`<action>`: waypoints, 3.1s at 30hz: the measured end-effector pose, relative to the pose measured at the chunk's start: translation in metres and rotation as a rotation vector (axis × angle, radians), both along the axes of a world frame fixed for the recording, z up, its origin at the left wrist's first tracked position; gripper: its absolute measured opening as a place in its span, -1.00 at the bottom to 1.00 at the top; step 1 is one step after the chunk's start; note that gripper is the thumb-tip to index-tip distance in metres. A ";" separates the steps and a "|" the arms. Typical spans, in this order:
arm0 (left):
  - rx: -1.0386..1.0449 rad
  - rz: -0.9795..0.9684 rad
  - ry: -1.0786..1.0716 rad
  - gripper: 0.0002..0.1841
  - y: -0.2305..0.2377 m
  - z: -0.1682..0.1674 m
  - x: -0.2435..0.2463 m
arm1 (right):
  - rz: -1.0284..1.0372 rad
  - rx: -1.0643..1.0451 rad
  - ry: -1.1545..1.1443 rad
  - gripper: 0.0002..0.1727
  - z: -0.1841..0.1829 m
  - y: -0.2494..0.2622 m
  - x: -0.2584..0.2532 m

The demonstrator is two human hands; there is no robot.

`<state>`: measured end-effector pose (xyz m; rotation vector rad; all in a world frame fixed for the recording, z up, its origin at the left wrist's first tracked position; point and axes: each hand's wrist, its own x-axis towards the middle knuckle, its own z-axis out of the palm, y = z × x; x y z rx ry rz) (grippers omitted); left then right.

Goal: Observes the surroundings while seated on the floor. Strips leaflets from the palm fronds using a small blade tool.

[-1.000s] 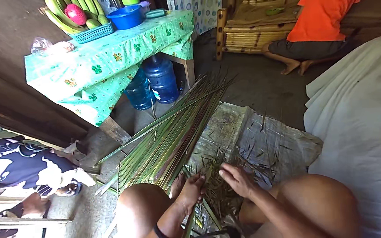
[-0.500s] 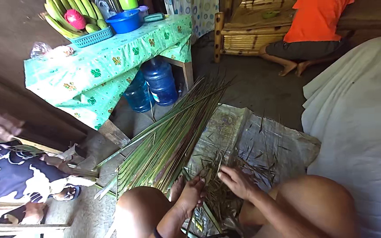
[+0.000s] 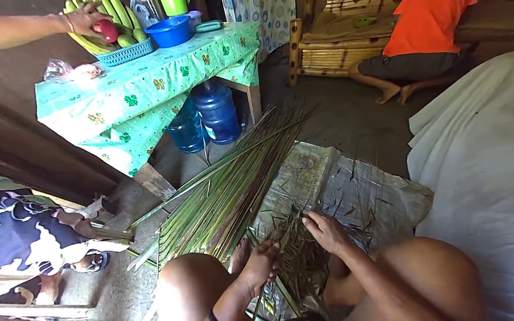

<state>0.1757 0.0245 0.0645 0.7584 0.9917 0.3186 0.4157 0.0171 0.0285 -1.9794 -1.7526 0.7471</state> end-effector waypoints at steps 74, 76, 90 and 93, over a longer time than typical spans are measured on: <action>0.097 0.048 0.042 -0.75 -0.002 -0.008 0.007 | 0.282 0.123 0.099 -0.50 -0.001 -0.024 -0.042; 0.078 0.042 0.030 -0.75 -0.003 -0.007 0.006 | 0.164 0.038 0.085 -0.52 -0.002 -0.013 -0.027; 0.075 0.048 0.014 -0.75 -0.002 -0.008 0.006 | 0.310 0.088 0.181 -0.50 0.000 -0.024 -0.040; 0.068 0.042 -0.001 -0.76 -0.002 -0.008 0.007 | 0.214 0.059 0.093 -0.50 -0.005 -0.012 -0.023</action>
